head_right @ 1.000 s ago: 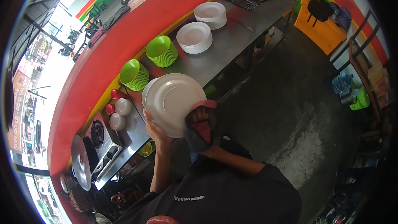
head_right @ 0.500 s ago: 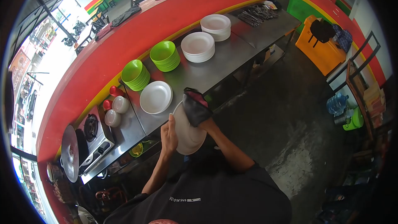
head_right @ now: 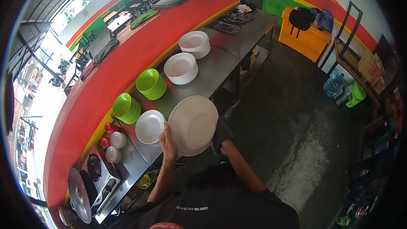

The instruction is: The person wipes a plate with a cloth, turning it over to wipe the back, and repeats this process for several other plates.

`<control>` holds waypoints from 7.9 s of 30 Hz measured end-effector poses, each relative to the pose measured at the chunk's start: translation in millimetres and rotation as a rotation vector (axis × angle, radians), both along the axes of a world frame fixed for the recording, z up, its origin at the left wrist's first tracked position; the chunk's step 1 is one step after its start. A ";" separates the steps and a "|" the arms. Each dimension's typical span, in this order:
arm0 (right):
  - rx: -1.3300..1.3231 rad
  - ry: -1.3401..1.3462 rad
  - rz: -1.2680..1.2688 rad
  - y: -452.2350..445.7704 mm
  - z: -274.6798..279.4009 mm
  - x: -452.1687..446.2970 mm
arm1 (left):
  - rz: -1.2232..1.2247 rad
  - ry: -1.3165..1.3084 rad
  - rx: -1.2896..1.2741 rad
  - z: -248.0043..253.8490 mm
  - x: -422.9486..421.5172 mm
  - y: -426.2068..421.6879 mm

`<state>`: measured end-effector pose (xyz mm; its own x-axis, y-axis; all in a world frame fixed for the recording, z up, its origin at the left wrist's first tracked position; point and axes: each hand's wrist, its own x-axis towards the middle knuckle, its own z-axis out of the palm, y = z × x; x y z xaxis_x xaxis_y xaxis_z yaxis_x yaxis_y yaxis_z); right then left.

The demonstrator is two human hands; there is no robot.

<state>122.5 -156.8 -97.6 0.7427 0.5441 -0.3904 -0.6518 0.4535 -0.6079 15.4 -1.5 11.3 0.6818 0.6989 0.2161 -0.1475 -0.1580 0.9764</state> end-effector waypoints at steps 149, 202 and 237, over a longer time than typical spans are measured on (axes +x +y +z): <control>-0.527 -1.892 0.789 310.0 41.1 52.9 | 0.510 0.004 -0.494 -67.7 4.4 195.1; -0.282 -1.991 0.636 292.9 97.2 22.3 | 0.730 -0.059 -0.031 30.9 -12.9 221.2; -0.136 -1.967 0.582 329.9 118.5 12.8 | 0.431 -0.147 -0.404 8.1 -5.9 239.8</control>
